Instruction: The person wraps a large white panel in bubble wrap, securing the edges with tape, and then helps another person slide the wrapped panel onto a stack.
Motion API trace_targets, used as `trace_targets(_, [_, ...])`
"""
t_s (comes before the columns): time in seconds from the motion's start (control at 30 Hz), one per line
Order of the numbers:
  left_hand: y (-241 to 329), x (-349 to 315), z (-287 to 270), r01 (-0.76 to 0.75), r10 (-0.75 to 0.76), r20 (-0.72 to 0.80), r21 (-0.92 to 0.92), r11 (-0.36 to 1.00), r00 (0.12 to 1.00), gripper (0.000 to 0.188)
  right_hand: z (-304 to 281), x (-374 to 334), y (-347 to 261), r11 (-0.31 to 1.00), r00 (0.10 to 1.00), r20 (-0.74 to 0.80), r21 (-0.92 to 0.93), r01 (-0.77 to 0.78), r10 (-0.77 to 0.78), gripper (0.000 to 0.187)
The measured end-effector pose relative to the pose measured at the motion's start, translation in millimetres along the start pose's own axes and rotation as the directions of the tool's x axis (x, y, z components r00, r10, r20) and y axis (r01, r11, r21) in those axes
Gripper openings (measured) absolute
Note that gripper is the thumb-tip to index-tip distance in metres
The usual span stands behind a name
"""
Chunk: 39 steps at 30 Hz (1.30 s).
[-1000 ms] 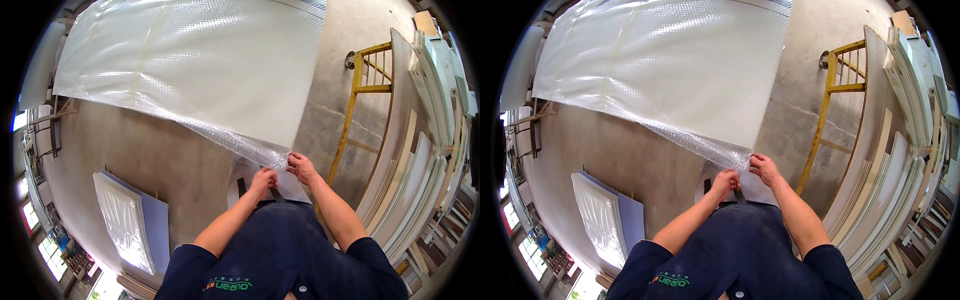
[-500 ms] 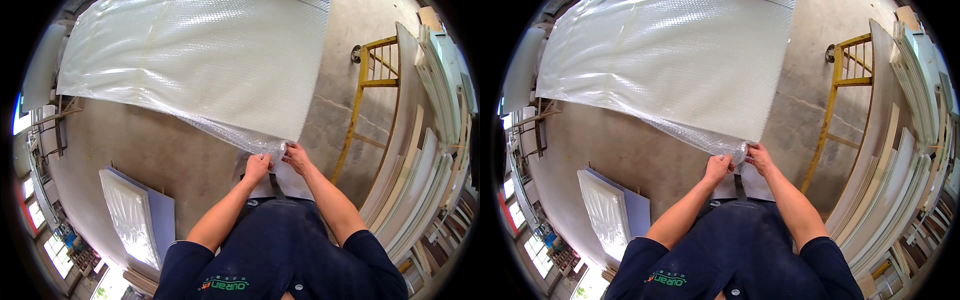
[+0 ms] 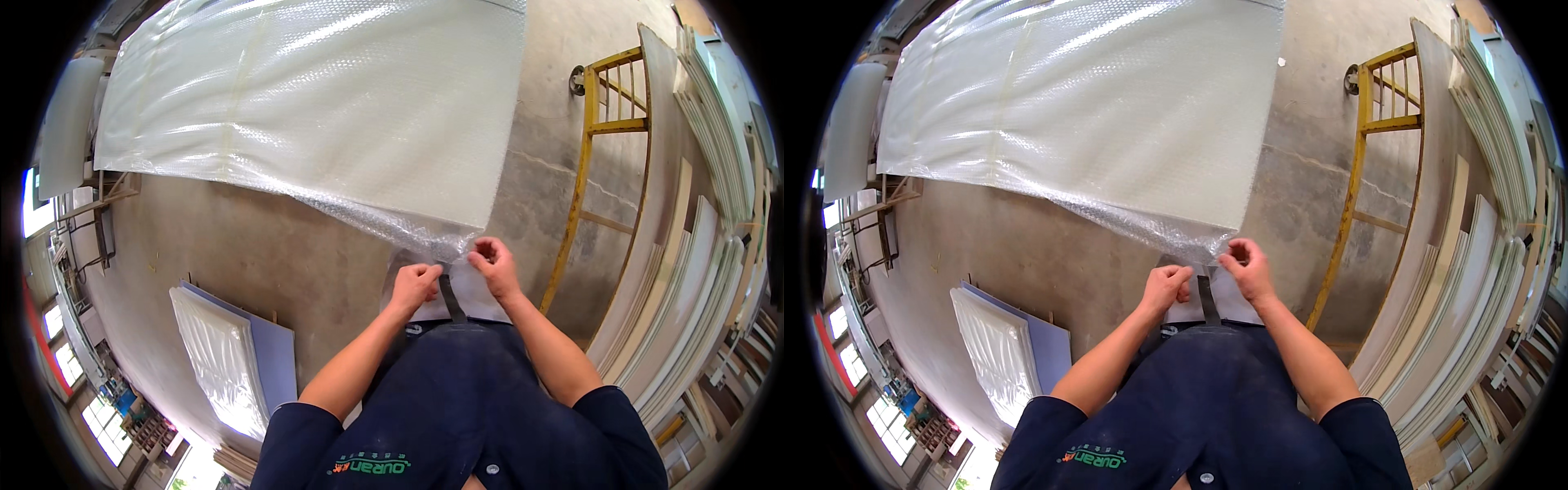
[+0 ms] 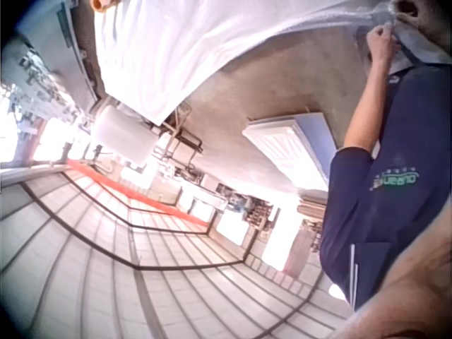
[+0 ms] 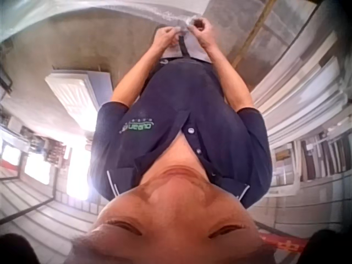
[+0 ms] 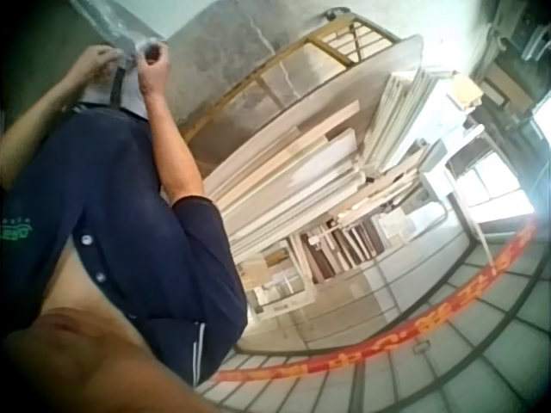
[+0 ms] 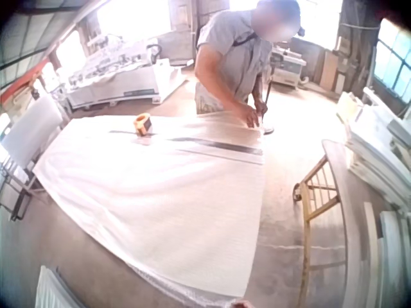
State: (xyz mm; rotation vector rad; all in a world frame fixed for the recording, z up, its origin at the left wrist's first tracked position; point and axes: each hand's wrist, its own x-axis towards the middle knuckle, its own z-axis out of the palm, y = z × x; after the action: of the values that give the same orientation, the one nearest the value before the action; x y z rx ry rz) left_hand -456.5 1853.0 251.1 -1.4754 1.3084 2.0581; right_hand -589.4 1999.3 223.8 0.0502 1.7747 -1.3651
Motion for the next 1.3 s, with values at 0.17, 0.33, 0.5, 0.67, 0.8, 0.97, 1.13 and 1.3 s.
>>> trace_targets(0.17, [37.7, 21.4, 34.8, 0.144, -0.135, 0.051, -0.306, 0.941, 0.989, 0.053, 27.6, -3.9, -19.7, 0.851, 0.975, -0.012, -0.491, 0.188, -0.222, 0.017])
trace_targets(0.33, [5.1, 35.5, 46.9, 0.112, -0.135, -0.071, -0.267, 0.957, 0.988, 0.044, -7.5, -38.5, -4.0, 0.516, 0.775, 0.29, -0.609, 0.602, -0.562, 0.01])
trace_targets(0.5, [-28.9, 18.1, 29.2, -0.131, 0.12, -0.076, -0.155, 0.979, 0.99, 0.028, -19.3, -54.8, 6.4, 0.801, 0.909, 0.187, -0.429, 0.417, -0.373, 0.016])
trace_targets(0.67, [-33.5, 0.8, -0.4, -0.049, 0.072, 0.094, -0.231, 0.972, 0.993, 0.018, -14.9, -26.2, -9.8, 0.919, 0.972, 0.101, 0.318, -0.234, 0.213, 0.031])
trace_targets(0.8, [-7.3, 6.1, -3.4, 0.014, -0.01, 0.012, -0.408, 0.913, 1.0, 0.019, 0.0, -14.7, -20.7, 0.777, 0.889, 0.271, 0.435, -0.455, 0.37, 0.034])
trace_targets(0.97, [-8.7, 11.4, 12.3, 0.027, -0.018, 0.036, -0.261, 0.965, 0.999, 0.031, 17.7, 4.0, -14.2, 0.809, 0.858, 0.223, 0.289, -0.511, 0.462, 0.031])
trace_targets(1.13, [-34.5, 10.0, -6.1, 0.033, -0.005, 0.086, -0.323, 0.946, 0.996, 0.016, 16.5, 14.5, 6.6, 0.754, 0.836, 0.204, 0.363, -0.548, 0.51, 0.029])
trace_targets(1.3, [-29.0, 28.7, -14.5, -0.144, 0.076, -0.243, -0.275, 0.951, 0.967, 0.022, 23.7, 8.3, 3.9, 0.602, 0.866, 0.304, 0.625, -0.496, 0.397, 0.017])
